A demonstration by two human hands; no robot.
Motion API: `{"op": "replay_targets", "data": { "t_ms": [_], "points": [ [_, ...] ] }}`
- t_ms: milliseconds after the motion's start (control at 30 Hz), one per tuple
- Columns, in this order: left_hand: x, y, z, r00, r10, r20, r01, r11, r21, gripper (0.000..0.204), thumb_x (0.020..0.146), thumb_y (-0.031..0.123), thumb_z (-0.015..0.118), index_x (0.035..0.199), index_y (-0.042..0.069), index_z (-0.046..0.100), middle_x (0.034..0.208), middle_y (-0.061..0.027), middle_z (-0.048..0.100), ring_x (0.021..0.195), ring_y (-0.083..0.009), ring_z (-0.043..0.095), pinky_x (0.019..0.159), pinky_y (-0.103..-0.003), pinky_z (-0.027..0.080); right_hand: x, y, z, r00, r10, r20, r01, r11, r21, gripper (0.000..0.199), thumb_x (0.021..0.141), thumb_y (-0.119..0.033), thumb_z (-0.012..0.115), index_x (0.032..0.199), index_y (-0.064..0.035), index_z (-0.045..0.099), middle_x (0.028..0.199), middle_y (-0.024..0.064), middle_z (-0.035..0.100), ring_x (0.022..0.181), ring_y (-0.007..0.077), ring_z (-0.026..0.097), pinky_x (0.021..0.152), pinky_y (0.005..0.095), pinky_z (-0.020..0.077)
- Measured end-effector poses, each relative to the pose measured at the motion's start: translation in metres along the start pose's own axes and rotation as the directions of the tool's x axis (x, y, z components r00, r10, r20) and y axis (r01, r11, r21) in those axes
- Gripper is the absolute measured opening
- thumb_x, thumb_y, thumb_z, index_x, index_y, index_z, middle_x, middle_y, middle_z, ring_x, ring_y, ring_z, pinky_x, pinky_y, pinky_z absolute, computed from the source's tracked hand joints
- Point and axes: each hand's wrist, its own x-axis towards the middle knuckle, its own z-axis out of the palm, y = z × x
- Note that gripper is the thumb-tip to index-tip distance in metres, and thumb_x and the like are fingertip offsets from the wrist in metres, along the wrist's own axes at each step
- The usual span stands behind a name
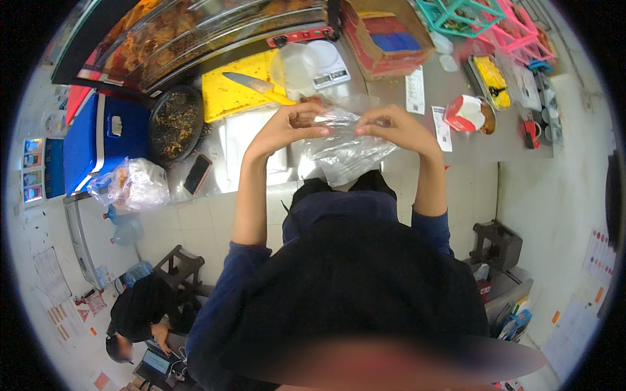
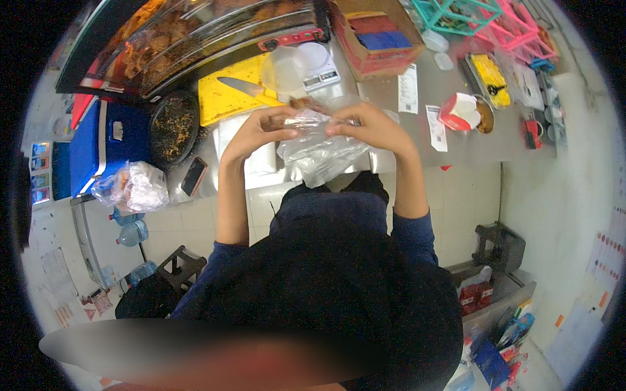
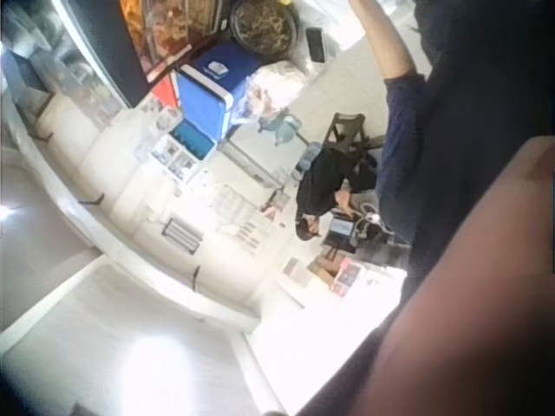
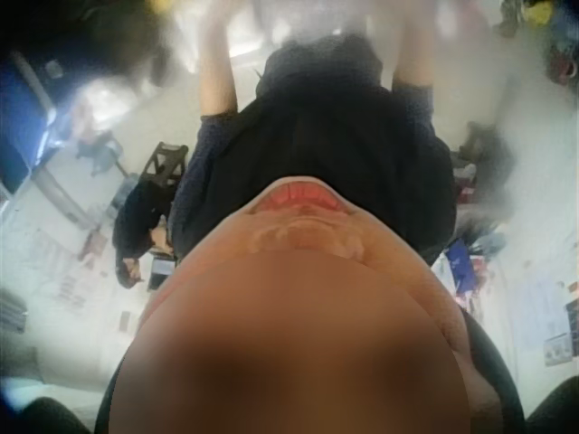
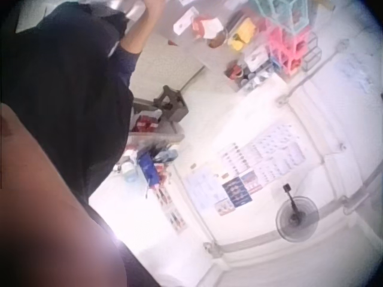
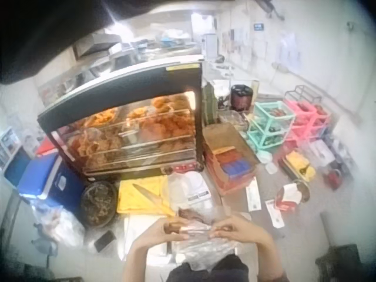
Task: The person assembles a takeout meal by retrieving fried chicken from a display case, adding sauce from a refrigerated container, scooping rice into a container, and combining the items in a takeaway box. They handle receipts, plastic bags, and a container lid during the process.
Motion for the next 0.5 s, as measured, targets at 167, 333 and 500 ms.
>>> {"op": "replay_targets", "data": {
  "t_ms": [167, 333, 500],
  "points": [
    [0.050, -0.027, 0.077, 0.971, -0.132, -0.200, 0.152, 0.984, 0.089, 0.018, 0.080, 0.006, 0.079, 0.096, 0.000, 0.073, 0.088, -0.0061, 0.074, 0.079, -0.0096, 0.068, 0.071, -0.022, 0.051, -0.043, 0.037, -0.020, 0.705, -0.398, -0.587, -0.376, 0.491, -0.785, 0.038, 0.084, -0.024, 0.073, 0.117, -0.0072, 0.064, 0.102, 0.0134, 0.063, 0.100, 0.0326, 0.059, 0.087, 0.0443, 0.0445],
    [0.116, -0.068, 0.201, 0.912, -0.144, -0.384, 0.031, 0.958, -0.284, 0.011, 0.083, 0.004, 0.075, 0.093, 0.002, 0.071, 0.084, -0.0054, 0.072, 0.076, -0.0098, 0.066, 0.064, -0.020, 0.049, -0.103, 0.099, -0.020, 0.720, -0.108, -0.685, -0.111, 0.957, -0.267, 0.037, 0.086, -0.028, 0.075, 0.113, -0.0062, 0.064, 0.089, 0.0110, 0.061, 0.076, 0.0233, 0.059, 0.064, 0.0351, 0.0453],
    [0.171, -0.082, 0.292, 0.962, -0.262, -0.072, 0.171, 0.790, -0.588, 0.013, 0.087, 0.002, 0.072, 0.099, -0.001, 0.069, 0.087, -0.0074, 0.071, 0.078, -0.0121, 0.067, 0.068, -0.023, 0.053, -0.178, 0.171, -0.073, 0.907, 0.148, -0.394, -0.024, 0.953, 0.303, 0.027, 0.086, -0.025, 0.079, 0.083, 0.0000, 0.070, 0.064, 0.0010, 0.057, 0.060, 0.0042, 0.047, 0.052, 0.0273, 0.0383]
  ]
}}
